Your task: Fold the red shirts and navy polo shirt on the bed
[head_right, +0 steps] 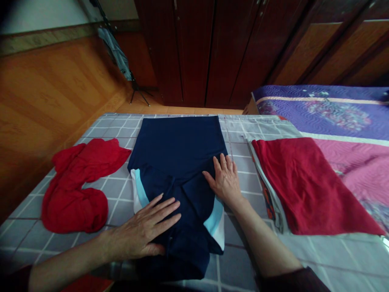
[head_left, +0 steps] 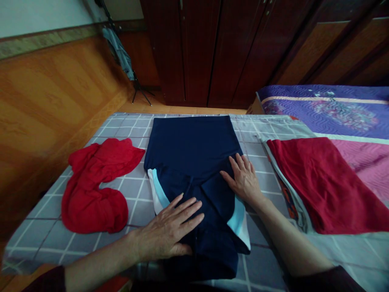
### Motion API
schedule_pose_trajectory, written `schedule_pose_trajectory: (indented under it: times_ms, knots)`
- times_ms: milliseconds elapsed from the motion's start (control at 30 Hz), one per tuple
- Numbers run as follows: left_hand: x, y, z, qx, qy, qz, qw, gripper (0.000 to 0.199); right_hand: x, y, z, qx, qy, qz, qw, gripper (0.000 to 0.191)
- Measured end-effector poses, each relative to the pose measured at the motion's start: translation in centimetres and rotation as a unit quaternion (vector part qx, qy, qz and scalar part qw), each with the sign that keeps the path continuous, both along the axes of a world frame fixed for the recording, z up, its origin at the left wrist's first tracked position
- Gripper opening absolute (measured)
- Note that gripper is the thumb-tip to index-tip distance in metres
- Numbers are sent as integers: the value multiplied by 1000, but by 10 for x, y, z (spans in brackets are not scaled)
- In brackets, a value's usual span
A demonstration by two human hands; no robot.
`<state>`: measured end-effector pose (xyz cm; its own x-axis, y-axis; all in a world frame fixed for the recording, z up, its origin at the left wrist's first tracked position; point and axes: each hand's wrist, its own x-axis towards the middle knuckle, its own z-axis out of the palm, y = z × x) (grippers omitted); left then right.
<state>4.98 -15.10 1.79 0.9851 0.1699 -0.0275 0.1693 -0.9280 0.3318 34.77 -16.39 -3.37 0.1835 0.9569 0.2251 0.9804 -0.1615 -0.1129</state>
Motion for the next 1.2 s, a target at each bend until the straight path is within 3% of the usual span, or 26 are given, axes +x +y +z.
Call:
schedule_pose_trajectory:
  times_ms: [133,267,300,400,533,833,1000,1067,1200]
  knots:
    - [-3,-19,6,-67,-31,51,996,80,0,0,1,3,6,4,1000,66]
    - [-3,-29,-1,-106,-87,152,979,28,1,0,1,7,20,6,1000,65]
    - [-2,-31,-3,-109,-97,156,977,29,1,0,1,8,23,8,1000,65]
    - [1,-33,-7,-110,-81,82,987,46,2,1,0,14,27,13,999,64]
    - [6,-34,-5,-91,-26,18,995,27,2,1,-2,13,25,12,1000,65]
    - [21,-31,3,-93,7,29,995,14,3,0,-3,22,15,17,999,64]
    - [22,-34,-3,-68,-15,15,997,59,2,1,-4,25,19,17,999,63]
    - [17,-32,-2,-60,-43,19,997,66,2,0,0,26,33,14,999,63]
    - [-8,-20,7,-10,-70,76,995,45,2,-13,21,33,50,52,997,61]
